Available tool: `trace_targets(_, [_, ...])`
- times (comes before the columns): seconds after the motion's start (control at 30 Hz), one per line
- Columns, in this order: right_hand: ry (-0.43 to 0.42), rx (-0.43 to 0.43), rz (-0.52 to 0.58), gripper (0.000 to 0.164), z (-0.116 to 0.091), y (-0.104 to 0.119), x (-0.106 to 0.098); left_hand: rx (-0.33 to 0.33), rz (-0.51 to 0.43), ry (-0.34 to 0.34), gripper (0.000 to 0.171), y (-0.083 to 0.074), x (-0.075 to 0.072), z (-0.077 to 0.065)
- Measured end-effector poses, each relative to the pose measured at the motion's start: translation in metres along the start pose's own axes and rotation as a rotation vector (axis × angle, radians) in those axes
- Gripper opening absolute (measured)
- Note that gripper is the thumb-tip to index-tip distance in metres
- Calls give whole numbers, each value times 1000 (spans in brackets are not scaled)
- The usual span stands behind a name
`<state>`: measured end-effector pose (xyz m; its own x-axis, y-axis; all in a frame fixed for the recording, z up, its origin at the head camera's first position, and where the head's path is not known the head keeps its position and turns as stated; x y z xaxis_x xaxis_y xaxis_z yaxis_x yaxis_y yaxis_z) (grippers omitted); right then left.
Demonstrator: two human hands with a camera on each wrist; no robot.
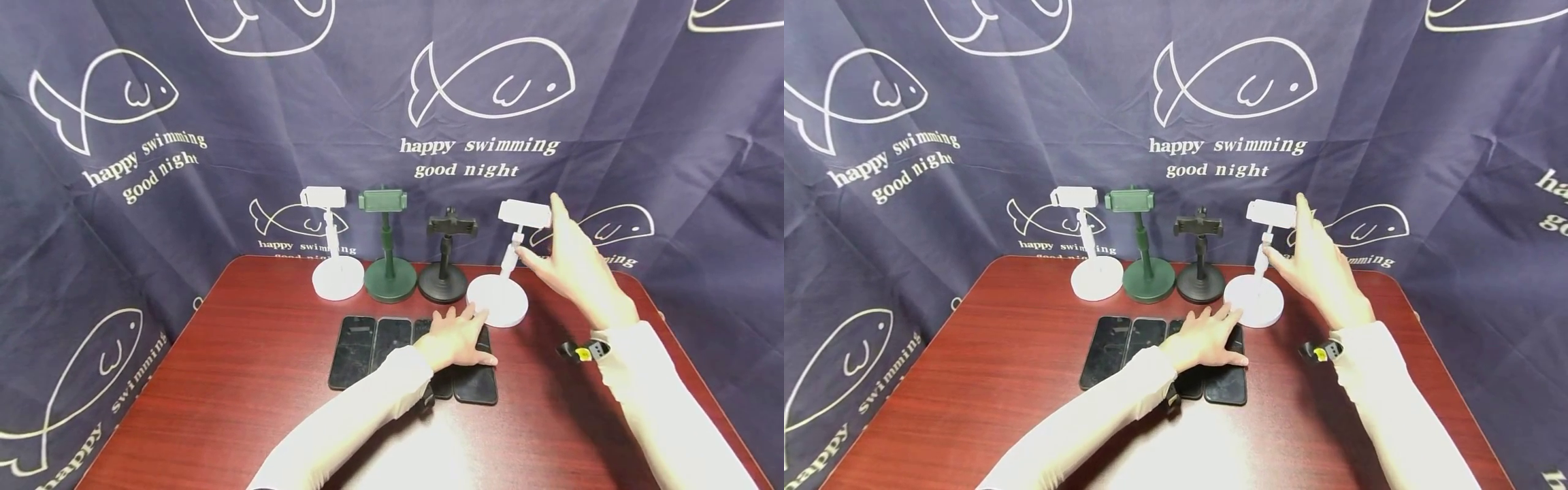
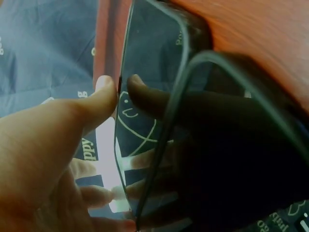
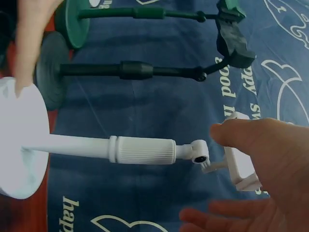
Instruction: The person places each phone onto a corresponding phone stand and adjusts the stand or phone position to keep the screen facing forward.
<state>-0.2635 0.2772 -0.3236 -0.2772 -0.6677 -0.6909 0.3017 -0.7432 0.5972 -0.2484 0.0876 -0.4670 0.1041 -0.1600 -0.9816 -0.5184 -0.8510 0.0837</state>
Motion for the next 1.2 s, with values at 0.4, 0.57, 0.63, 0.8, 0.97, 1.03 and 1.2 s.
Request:
trace_targets(0.4, [15,-36,59,99,-55,-9,-10,42,3,-38,87,33,9,-18])
trace_targets(0.57, [63,-64,81,100,-75,-2,-5,54,12,-88,84,48,9,-28])
trace_targets(0.63, [76,-79,84,99,-83,2,-1,56,16,-127,83,54,8,-32])
trace_targets(0.8, [103,-92,93,94,-103,7,15,58,-19,-237,79,67,6,-41])
trace_targets(0.97, [156,-15,119,91,-125,5,31,67,-68,-294,78,74,5,-44])
trace_targets(1.03, [178,30,128,90,-132,4,38,65,-82,-309,78,76,5,-43])
trace_targets(1.2, [238,135,145,88,-147,1,59,45,-129,-328,76,80,7,-40])
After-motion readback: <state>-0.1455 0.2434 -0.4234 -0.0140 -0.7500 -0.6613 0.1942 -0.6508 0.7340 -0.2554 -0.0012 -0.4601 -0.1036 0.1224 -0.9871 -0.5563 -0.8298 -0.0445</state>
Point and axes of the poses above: each hand's wrist, its own z-axis towards the middle knuckle, its own x-axis out of the palm, y = z × x, the point moved 2 cm from there along z, towards the middle knuckle, and after that the axes turned 13 degrees about z, right-handed, at the moved point
